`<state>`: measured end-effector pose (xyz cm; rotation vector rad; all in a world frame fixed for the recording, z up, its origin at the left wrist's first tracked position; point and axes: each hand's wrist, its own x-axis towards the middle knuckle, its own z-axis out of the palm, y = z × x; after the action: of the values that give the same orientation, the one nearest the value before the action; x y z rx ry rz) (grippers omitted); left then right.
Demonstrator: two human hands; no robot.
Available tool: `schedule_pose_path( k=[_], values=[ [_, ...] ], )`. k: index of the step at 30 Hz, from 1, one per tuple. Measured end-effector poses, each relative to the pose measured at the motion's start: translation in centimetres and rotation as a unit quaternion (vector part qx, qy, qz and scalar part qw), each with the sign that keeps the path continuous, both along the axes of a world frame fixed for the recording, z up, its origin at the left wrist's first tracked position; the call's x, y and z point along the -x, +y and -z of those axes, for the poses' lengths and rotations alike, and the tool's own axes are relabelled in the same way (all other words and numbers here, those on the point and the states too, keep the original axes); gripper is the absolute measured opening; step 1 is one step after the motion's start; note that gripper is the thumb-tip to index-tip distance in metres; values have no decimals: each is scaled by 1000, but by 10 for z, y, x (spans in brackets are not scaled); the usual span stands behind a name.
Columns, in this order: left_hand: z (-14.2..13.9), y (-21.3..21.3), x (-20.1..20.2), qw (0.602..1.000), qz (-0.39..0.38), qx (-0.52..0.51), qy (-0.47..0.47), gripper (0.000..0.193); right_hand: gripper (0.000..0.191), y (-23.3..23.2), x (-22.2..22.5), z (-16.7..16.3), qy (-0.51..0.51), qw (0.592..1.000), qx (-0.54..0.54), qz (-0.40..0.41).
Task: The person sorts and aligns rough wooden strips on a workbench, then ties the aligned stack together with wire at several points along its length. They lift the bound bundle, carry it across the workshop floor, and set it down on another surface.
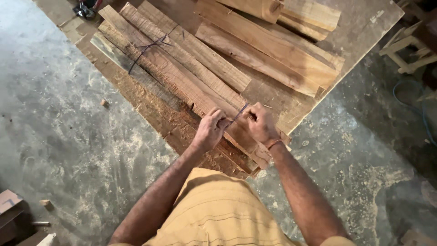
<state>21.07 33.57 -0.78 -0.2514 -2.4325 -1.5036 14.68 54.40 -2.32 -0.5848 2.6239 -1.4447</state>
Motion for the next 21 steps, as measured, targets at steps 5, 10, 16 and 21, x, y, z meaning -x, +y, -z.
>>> schedule_pose_path(
  k=[5, 10, 16, 21],
  values=[
    [13, 7, 4, 854, 20, -409, -320, 14, 12, -28, -6, 5, -364, 846, 373, 114],
    [27, 11, 13, 876, -13, -371, -308, 16, 15, -29, 7, 6, -282, 919, 274, 32],
    [35, 16, 17, 894, 116, -414, -127, 25, 9, -18, 24, 8, -138, 980, 120, -78],
    [17, -8, 9, 919, 128, -347, -140, 27, 15, -28, 23, 3, -249, 950, 185, -32]
  ],
)
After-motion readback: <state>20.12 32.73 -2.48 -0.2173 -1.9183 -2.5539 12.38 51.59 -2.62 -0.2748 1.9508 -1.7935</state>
